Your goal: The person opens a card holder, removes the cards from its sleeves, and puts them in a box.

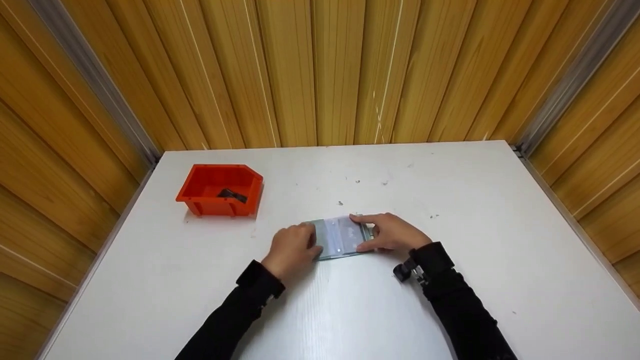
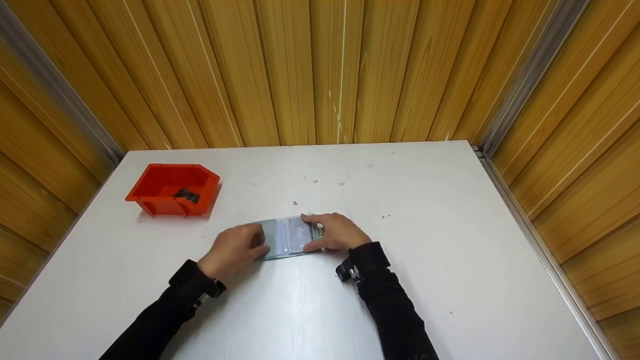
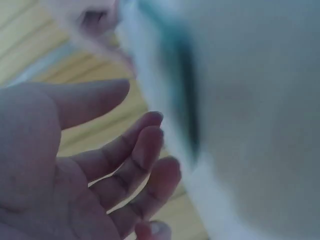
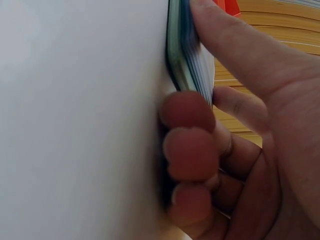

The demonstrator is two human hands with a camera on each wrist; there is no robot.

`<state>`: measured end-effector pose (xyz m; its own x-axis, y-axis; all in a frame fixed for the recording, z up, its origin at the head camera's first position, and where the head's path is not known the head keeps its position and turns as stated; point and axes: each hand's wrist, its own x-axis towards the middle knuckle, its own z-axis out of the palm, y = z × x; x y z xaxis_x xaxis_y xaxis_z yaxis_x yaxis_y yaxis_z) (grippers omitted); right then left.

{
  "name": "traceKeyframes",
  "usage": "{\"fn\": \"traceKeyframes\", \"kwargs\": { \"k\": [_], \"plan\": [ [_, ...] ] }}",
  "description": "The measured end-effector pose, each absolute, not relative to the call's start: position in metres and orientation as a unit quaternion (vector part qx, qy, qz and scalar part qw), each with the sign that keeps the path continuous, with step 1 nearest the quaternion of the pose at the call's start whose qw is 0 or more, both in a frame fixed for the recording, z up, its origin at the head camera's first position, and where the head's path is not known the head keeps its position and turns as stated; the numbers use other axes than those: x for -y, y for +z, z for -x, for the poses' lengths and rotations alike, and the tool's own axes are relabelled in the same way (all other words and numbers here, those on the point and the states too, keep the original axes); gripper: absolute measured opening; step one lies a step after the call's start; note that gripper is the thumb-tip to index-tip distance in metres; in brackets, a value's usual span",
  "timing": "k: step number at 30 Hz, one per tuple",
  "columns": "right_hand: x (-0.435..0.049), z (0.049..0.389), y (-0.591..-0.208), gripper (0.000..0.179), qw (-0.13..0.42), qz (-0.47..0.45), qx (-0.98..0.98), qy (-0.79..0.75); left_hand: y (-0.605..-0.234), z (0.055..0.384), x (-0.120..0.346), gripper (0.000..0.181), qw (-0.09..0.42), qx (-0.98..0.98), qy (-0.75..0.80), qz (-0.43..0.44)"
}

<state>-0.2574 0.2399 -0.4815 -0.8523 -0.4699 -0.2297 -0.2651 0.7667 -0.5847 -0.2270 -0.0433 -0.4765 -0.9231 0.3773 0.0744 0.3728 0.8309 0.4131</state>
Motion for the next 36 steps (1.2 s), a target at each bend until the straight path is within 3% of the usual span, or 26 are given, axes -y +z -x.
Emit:
{"fn": "traceKeyframes", "kwargs": {
  "k": [11,13,19,21,28,33,36],
  "plan": [
    [-0.240,0.259,-0.479,0.075,0.166,0.231,-0.919,-0.272,-0.483,0.223,0.035,0.025,0.004,-0.961,0.161,-0.224],
    [-0.239,0.259,-0.479,0.065,0.147,0.244,-0.919,-0.273,-0.483,0.223,0.036,0.025,0.001,-0.959,0.163,-0.230],
    [-0.231,0.258,-0.478,0.013,0.082,0.274,-0.910,-0.302,-0.482,0.222,0.039,0.025,0.015,-0.955,0.186,-0.231],
    [-0.230,0.258,-0.479,0.005,0.076,0.274,-0.907,-0.309,-0.482,0.222,0.039,0.025,0.021,-0.953,0.193,-0.231],
    [-0.228,0.256,-0.475,0.014,0.114,0.269,-0.884,-0.365,-0.482,0.226,0.040,0.022,0.038,-0.947,0.233,-0.220],
    [-0.219,0.249,-0.472,0.034,0.190,0.282,-0.849,-0.405,-0.481,0.231,0.041,0.046,0.055,-0.937,0.298,-0.173],
    [-0.212,0.245,-0.471,0.040,0.218,0.295,-0.857,-0.362,-0.482,0.233,0.042,0.044,0.057,-0.936,0.309,-0.159]
  ]
}}
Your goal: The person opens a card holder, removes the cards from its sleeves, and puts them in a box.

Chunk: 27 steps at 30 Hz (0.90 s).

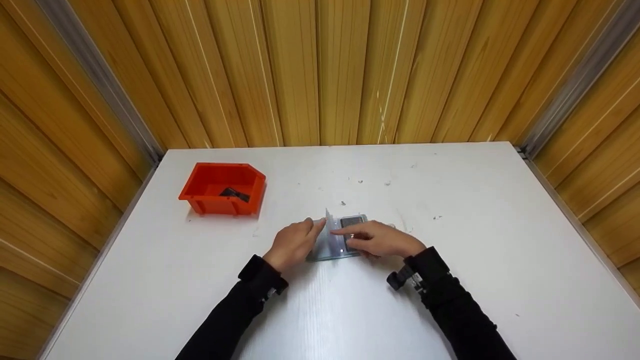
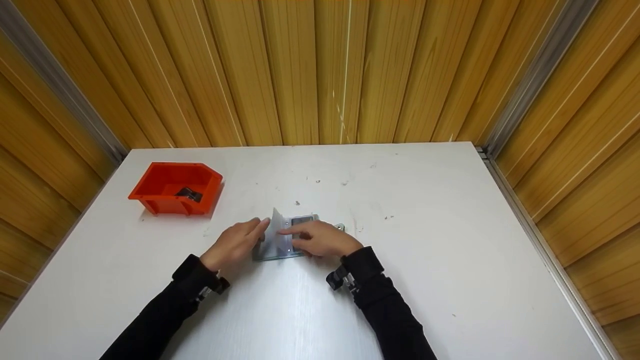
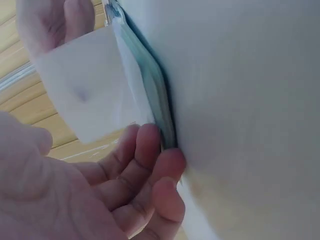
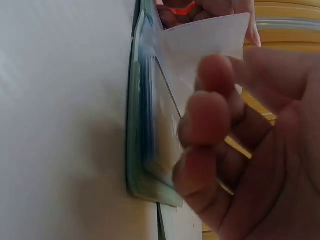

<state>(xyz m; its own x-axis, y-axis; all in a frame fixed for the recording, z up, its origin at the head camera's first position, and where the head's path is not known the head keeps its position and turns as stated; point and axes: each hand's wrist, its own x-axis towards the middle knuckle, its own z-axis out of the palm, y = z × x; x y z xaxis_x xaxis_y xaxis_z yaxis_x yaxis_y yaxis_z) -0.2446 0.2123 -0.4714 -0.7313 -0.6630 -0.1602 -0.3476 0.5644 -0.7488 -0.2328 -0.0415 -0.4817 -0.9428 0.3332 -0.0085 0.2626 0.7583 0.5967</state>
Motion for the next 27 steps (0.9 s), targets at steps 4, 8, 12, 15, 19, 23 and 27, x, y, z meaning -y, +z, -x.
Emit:
{"fn": "traceKeyframes", "kwargs": {
  "k": [4,8,12,15,19,23,27],
  "plan": [
    [-0.206,0.240,-0.472,0.046,0.207,0.307,-0.884,-0.286,-0.485,0.234,0.043,0.025,0.028,-0.945,0.276,-0.175],
    [-0.205,0.241,-0.474,0.048,0.180,0.301,-0.900,-0.258,-0.487,0.234,0.043,0.018,0.009,-0.952,0.246,-0.179],
    [-0.210,0.245,-0.476,0.057,0.152,0.269,-0.920,-0.239,-0.487,0.233,0.042,0.017,-0.001,-0.956,0.236,-0.176],
    [-0.216,0.247,-0.477,0.067,0.142,0.239,-0.931,-0.235,-0.487,0.233,0.042,0.017,0.000,-0.960,0.223,-0.171],
    [-0.224,0.250,-0.477,0.074,0.144,0.200,-0.940,-0.235,-0.487,0.233,0.040,0.017,0.007,-0.963,0.211,-0.166],
    [-0.230,0.253,-0.476,0.076,0.150,0.177,-0.942,-0.240,-0.485,0.232,0.040,0.016,0.003,-0.965,0.201,-0.166],
    [-0.232,0.255,-0.475,0.077,0.154,0.166,-0.941,-0.252,-0.485,0.231,0.040,0.016,0.000,-0.968,0.193,-0.160]
  ]
}}
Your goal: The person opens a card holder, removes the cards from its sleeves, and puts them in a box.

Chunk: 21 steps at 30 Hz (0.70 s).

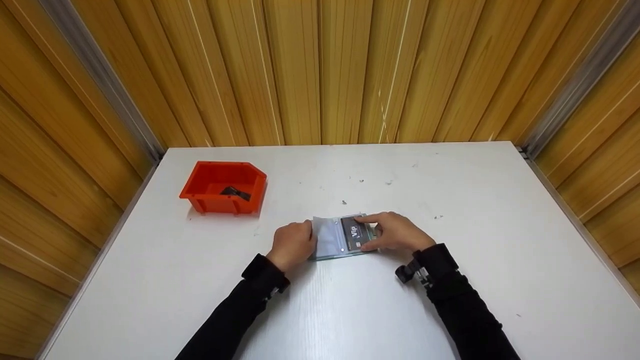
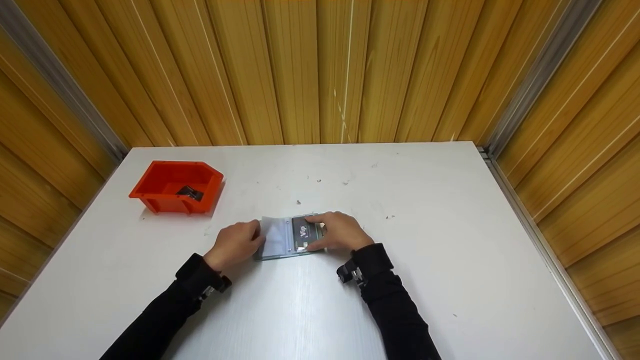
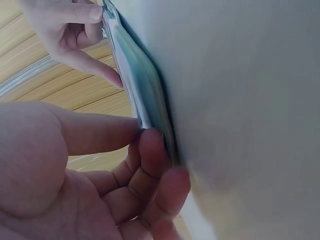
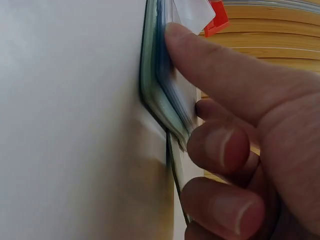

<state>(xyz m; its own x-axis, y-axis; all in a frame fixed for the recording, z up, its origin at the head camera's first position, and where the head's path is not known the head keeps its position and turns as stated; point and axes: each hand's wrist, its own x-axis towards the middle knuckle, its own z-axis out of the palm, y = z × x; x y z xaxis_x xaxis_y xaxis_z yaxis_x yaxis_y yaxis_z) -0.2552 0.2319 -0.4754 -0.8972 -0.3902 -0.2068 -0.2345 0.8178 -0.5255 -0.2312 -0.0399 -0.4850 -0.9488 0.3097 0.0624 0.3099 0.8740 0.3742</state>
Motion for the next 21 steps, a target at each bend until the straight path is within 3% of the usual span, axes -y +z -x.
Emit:
{"fn": "traceKeyframes", "kwargs": {
  "k": [5,10,14,21],
  "plan": [
    [-0.231,0.257,-0.476,0.078,0.150,0.146,-0.941,-0.266,-0.484,0.231,0.036,0.016,0.030,0.971,-0.195,0.136],
    [-0.234,0.258,-0.477,0.079,0.149,0.152,-0.941,-0.262,-0.483,0.232,0.017,0.035,0.071,0.959,-0.216,0.167],
    [-0.236,0.258,-0.477,0.079,0.153,0.155,-0.940,-0.261,-0.484,0.235,0.003,0.025,0.002,0.943,-0.273,0.191],
    [-0.233,0.259,-0.476,0.077,0.159,0.150,-0.939,-0.266,-0.487,0.242,-0.002,0.025,-0.160,0.855,-0.487,0.082]
  ]
}}
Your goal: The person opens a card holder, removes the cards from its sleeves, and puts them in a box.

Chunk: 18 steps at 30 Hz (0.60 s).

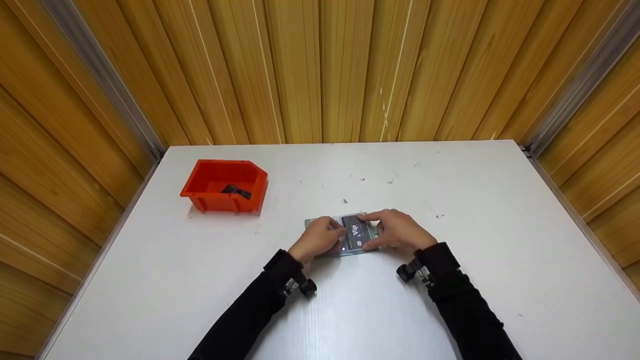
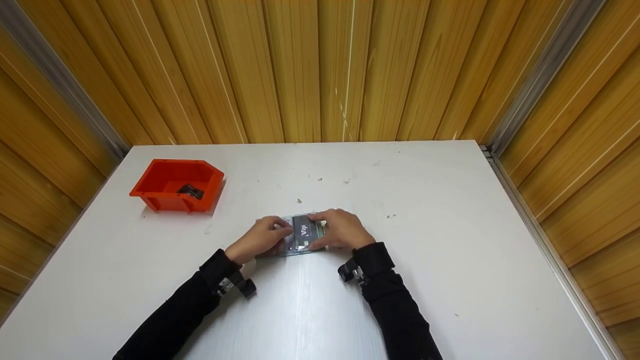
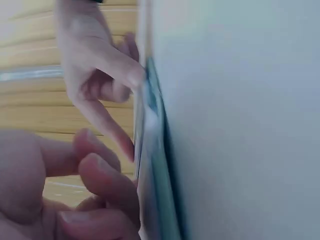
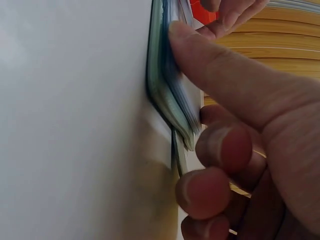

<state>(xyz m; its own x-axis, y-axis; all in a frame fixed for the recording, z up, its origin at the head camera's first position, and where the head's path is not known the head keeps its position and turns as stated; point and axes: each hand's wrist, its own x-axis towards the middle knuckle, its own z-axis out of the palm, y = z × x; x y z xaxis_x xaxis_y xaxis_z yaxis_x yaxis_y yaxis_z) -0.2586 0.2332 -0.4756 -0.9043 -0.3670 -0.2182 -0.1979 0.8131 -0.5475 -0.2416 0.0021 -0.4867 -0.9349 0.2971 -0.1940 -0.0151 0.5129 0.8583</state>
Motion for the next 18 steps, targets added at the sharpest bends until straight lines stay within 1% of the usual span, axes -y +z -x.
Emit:
{"fn": "traceKeyframes", "kwargs": {
  "k": [2,5,13,16,18],
  "plan": [
    [-0.2332,0.2585,-0.4764,0.077,0.161,0.148,-0.938,-0.268,-0.4877,0.2422,-0.0008,0.025,0.202,-0.806,0.554,-0.054],
    [-0.2337,0.2590,-0.4772,0.078,0.164,0.144,-0.938,-0.268,-0.4880,0.2436,0.0014,0.025,0.241,-0.746,0.619,-0.033],
    [-0.2359,0.2592,-0.4791,0.079,0.160,0.149,-0.934,-0.282,-0.4884,0.2449,0.0017,0.015,0.270,-0.664,0.697,0.000],
    [-0.2363,0.2592,-0.4794,0.078,0.163,0.155,-0.931,-0.289,-0.4875,0.2422,0.0003,0.020,0.292,-0.666,0.687,-0.013],
    [-0.2363,0.2594,-0.4792,0.078,0.164,0.158,-0.928,-0.294,-0.4866,0.2405,-0.0013,0.024,0.295,-0.678,0.673,-0.030]
  ]
}}
